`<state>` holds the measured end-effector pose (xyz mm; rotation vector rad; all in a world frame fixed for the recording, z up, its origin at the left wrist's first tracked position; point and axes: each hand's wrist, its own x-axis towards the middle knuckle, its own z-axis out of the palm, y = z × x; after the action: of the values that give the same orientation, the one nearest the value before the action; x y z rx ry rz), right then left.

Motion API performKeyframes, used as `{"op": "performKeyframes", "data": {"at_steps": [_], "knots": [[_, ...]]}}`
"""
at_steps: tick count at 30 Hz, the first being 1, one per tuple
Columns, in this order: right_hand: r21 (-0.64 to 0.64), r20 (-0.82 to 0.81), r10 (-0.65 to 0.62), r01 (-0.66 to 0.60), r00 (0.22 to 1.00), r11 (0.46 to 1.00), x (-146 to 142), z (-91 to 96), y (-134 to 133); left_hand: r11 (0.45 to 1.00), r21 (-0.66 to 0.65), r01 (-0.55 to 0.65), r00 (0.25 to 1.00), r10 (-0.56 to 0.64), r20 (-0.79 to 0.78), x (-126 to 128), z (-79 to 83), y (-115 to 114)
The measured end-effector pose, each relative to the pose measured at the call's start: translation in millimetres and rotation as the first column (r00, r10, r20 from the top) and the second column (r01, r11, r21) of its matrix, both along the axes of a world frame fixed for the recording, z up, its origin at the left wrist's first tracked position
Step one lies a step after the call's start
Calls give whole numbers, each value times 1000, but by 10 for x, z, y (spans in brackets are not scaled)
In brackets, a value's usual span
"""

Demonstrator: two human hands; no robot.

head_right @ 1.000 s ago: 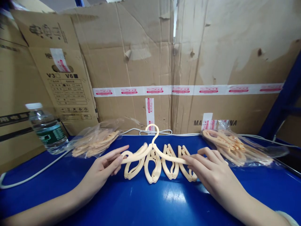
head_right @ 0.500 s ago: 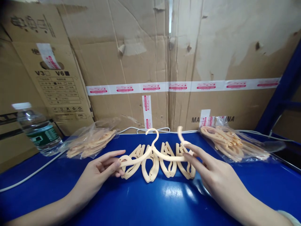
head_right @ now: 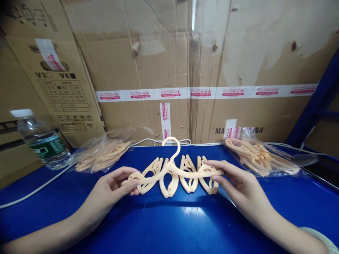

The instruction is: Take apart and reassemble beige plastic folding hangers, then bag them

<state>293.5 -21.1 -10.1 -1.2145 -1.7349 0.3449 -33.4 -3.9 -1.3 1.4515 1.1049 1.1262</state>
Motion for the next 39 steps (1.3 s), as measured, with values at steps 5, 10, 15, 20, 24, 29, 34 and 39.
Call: {"op": "performKeyframes", "data": {"at_steps": [5, 10, 15, 20, 24, 29, 34, 39], "knots": [[-140, -107, 90, -105, 990, 985, -104, 42, -32, 999, 17, -40, 999, 39, 14, 35, -20, -39], [-303, -428, 231, -379, 874, 874, -281, -62, -82, 996, 85, 25, 1000, -24, -7, 103, -49, -156], [-353, -559, 257, -507, 788, 786, -364, -118, -143, 996, 73, 58, 998, -58, 2, 133, -59, -193], [-445, -393, 430, -577, 813, 685, -431, -62, -336, 993, 8, 116, 992, -117, 41, 146, -68, -190], [-445, -338, 484, -590, 807, 674, -429, -27, -433, 993, 37, 113, 990, -116, 78, 158, -75, -238], [-419, -374, 515, -636, 771, 648, -413, -34, -421, 971, 218, 94, 995, -101, 22, 149, -88, -347], [-478, -410, 493, -642, 767, 600, -401, -46, -439, 910, 334, 244, 964, -191, -186, 115, -99, -410], [-516, -385, 512, -640, 767, 570, -356, -70, -484, 891, 270, 365, 927, -323, -189, 100, -125, -397]]}}
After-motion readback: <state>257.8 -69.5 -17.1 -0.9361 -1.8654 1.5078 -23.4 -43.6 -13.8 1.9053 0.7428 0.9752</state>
